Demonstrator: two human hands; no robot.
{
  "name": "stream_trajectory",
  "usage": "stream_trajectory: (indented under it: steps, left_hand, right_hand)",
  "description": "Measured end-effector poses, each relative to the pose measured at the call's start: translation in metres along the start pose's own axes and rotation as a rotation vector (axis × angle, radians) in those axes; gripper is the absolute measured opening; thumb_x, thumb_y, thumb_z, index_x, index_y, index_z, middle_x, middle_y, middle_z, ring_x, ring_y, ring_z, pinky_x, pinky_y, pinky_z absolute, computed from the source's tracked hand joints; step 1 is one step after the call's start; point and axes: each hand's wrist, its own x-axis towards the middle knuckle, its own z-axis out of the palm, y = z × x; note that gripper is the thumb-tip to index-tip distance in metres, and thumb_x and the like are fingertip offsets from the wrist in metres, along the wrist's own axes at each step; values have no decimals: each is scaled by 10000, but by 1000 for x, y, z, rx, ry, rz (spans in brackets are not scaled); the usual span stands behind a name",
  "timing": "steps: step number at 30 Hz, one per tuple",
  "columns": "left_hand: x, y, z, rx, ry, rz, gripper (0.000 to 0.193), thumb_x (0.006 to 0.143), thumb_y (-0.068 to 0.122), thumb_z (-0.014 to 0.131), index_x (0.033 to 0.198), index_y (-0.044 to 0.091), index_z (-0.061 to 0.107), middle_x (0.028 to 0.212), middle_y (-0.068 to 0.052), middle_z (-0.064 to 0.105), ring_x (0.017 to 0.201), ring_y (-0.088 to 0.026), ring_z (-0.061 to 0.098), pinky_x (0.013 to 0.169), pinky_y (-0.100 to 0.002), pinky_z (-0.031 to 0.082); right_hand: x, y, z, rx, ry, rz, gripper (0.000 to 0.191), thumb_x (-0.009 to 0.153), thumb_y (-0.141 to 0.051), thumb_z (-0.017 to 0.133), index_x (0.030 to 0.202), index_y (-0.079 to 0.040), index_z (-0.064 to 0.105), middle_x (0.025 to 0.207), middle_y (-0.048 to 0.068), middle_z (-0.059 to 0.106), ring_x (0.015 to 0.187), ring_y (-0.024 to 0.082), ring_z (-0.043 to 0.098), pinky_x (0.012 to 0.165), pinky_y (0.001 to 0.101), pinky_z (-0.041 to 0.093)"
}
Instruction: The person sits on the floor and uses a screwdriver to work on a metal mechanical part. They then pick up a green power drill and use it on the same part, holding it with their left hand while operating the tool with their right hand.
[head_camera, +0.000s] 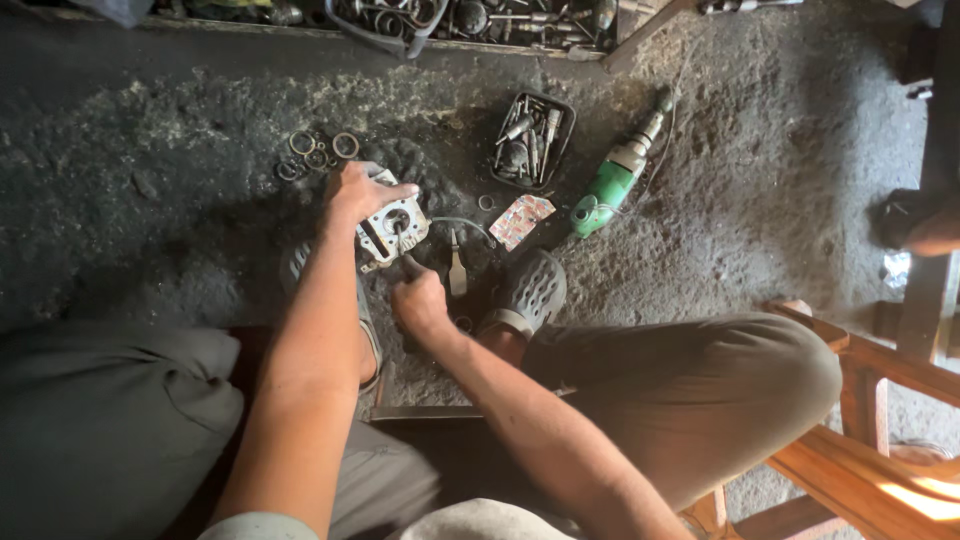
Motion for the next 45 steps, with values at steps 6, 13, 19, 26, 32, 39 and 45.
stream_trajectory:
  steps: [6,13,19,26,32,39,45]
  left_hand:
    - [20,-13,7,31,116,116,985,522,666,967,1231,36,703,1294,-195,653,1164,-303,645,1017,-376,493]
    - [23,-17,5,37,48,128,956,550,690,917,1238,57,721,1292,-190,669,1148,-301,680,1002,-386,524]
    - [20,8,1,189,-69,143,887,542,650,906,1241,127,742,1213,-137,737,1100,-295,722,1001,-399,546]
    - [-8,29,-7,267,-95,132,869,503,584,964,1263,235,728,1247,-121,713,1133,-304,685,1023,-413,519]
    - [0,19,-14,192,-133,157,836,531,539,950,1254,173,747,1260,-110,728,1147,-291,696,1048,-409,511]
    - [27,1,-7,125,-160,235,858,540,505,988,1241,79,735,1239,-179,713,1132,-303,683,1051,-391,488]
    - [33,1,-7,48,-199,177,864,523,499,953,1248,84,730,1228,-158,745,1110,-286,721,1009,-389,541]
  right_hand:
    - [-54,-32,-30,-217,10,-310,706,822,-10,496,1526,-39,461,1061,276,713,947,429,698,800,487,551]
    - [-36,-36,-5,-227,162,-287,501,847,-59,575,1342,-14,647,1014,308,719,949,468,694,836,501,541]
    - [-17,-30,-17,-74,21,-89,408,899,-105,550,1261,37,673,918,309,705,866,492,693,774,560,540]
    - [-16,-34,-32,-290,-2,-280,317,804,-138,652,1075,12,723,882,312,702,877,457,700,752,510,570]
    - [-17,-14,-37,-424,-62,-411,373,866,-90,556,1216,-25,667,891,299,708,882,451,700,786,522,563]
    - [-16,7,-33,-400,-16,-547,682,819,-32,564,1495,-96,494,944,280,721,854,466,690,741,542,534]
    - [0,16,-46,-489,-102,-622,704,833,-97,602,1515,-72,428,836,253,710,782,413,701,689,513,547]
